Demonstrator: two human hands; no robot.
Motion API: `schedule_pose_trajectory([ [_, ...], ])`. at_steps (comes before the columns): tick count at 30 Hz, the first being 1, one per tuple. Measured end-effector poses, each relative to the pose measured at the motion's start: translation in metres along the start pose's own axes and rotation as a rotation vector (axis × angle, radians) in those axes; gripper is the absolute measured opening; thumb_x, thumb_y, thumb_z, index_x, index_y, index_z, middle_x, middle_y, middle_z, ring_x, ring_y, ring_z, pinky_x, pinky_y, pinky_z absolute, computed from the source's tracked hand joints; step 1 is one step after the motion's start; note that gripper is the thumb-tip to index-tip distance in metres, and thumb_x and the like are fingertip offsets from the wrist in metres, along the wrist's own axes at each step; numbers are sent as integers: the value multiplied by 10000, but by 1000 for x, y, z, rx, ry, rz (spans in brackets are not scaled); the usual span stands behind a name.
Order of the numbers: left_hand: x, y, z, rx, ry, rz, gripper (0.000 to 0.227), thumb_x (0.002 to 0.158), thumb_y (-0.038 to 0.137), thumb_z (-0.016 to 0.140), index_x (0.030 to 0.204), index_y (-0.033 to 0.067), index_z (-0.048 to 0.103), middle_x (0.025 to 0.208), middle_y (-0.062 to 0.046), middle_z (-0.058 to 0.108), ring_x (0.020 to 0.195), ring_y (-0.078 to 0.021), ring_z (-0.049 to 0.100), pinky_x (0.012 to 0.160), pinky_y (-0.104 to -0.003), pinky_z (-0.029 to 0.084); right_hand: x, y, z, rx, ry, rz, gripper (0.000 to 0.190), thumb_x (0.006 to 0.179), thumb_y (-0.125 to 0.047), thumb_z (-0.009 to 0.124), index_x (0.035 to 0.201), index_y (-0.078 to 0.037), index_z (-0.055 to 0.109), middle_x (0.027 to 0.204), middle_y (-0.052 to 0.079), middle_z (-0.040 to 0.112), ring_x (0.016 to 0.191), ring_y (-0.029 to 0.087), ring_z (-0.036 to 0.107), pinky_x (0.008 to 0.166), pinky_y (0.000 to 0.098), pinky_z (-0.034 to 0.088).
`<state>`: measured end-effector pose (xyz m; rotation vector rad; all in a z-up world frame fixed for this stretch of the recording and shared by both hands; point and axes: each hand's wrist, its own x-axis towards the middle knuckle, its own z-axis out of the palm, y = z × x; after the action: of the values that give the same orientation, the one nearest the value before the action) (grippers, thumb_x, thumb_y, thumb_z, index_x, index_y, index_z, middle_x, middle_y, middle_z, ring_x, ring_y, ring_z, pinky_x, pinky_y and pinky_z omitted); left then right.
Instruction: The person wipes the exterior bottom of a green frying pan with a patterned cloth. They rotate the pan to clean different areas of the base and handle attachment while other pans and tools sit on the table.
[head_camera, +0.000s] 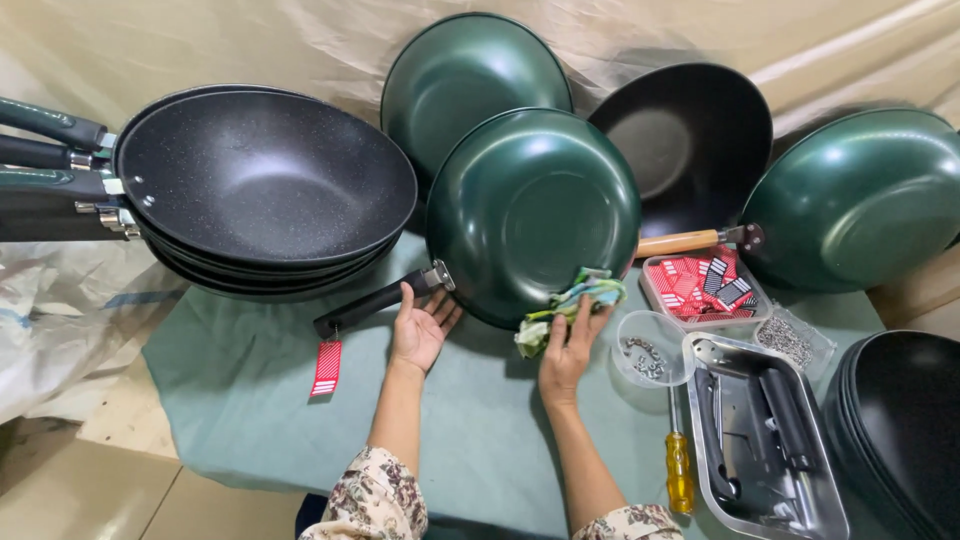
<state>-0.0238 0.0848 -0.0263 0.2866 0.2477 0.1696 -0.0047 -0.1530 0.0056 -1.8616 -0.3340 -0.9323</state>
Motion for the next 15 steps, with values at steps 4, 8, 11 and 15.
schedule_pose_trajectory([
  [4,7,-1,-8,7,0,-12,436,877,641,694,1076,254,716,1154,-69,740,1075,-319,713,1075,-543,497,-9,11,-1,-45,-35,133,601,1078,-259,518,1611,-90,300,1597,380,168,1473,497,192,1197,580,184],
  [8,12,-3,-16,-7,-1,-17,433,877,639,698,1074,254,709,1151,-73,738,1070,-319,712,1081,-545,493,-13,-11,7,-273,-77,-370,509,1032,-297,572,1502,-111,516,1639,282,224,1490,520,175,1166,607,207],
  [11,13,0,-12,-5,-8,-19,436,879,633,703,1078,245,711,1143,-75,737,1078,-317,710,1082,-540,493,2,-7,10,-258,-29,-302,483,1050,-257,560,1510,-118,512,1624,280,258,1477,515,204,1160,612,221],
  [15,8,-1,-6,-19,5,-27,443,877,625,712,1092,238,700,1145,-76,730,1086,-315,702,1081,-528,495,60,10,1,138,71,382,534,1108,-325,469,1591,-136,349,1607,359,173,1509,455,162,1262,508,105],
])
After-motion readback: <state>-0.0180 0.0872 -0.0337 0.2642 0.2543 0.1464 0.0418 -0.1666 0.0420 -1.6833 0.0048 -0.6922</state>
